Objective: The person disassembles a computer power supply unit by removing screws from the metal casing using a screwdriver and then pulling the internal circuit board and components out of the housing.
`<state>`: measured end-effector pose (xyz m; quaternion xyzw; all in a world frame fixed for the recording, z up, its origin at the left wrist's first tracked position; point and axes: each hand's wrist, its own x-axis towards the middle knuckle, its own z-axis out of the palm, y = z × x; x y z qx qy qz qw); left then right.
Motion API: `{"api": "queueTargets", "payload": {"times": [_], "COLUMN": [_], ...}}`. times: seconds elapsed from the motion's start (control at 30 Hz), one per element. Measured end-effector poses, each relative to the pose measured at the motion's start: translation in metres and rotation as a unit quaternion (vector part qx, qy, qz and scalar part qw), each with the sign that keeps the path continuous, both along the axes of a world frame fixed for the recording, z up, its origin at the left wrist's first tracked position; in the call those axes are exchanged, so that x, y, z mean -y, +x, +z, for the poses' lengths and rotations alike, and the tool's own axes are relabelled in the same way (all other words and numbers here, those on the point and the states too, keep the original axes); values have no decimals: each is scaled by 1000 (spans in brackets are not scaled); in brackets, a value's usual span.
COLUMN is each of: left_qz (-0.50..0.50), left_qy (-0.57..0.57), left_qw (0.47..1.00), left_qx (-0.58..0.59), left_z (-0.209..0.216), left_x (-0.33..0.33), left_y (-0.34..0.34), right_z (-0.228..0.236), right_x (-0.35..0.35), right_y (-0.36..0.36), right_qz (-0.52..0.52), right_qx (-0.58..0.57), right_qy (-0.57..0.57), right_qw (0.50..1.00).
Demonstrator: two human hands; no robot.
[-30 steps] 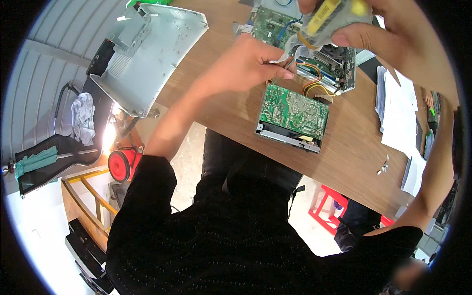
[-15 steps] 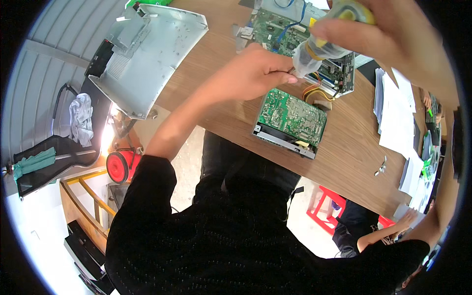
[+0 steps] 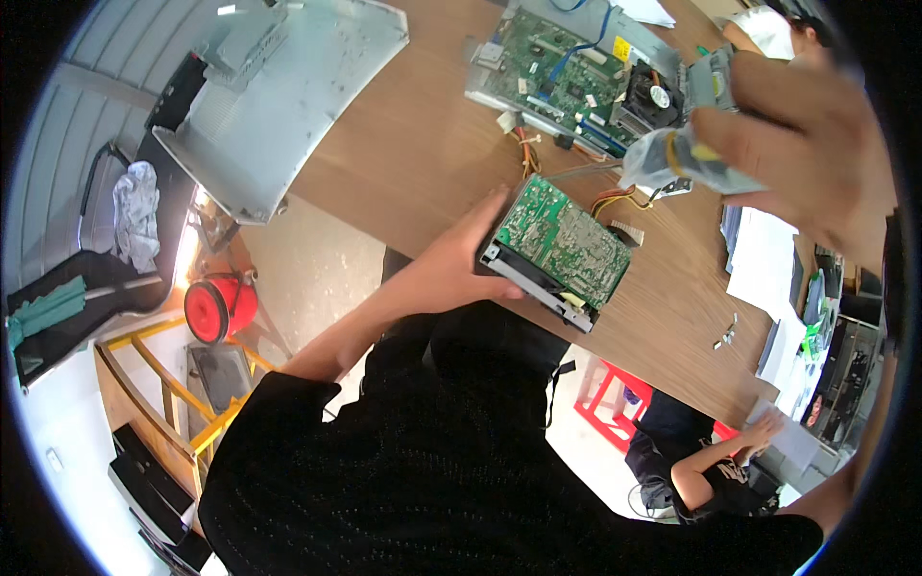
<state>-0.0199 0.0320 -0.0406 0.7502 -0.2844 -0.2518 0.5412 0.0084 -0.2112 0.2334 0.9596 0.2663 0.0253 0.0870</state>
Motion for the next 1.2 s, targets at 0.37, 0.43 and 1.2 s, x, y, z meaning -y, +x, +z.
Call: {"api": "queueTargets", "payload": {"times": [0.37, 0.43, 1.2], "left_qz": [-5, -9, 3], "left_qy": [-95, -102, -111], "left_qw": [995, 994, 993], "left_qx": [-26, -23, -35], "left_z": [-12, -16, -15], "left_x": [29, 30, 20], "left_y": [-10, -12, -12], "right_z": [21, 26, 6], "right_x": [5, 7, -2], "right_y": [-1, -4, 3], "right_qz": [-56, 10, -46], "right_qx": [-49, -76, -64], "right_qy": [-30, -26, -19], "right_qw": [997, 997, 997]}}
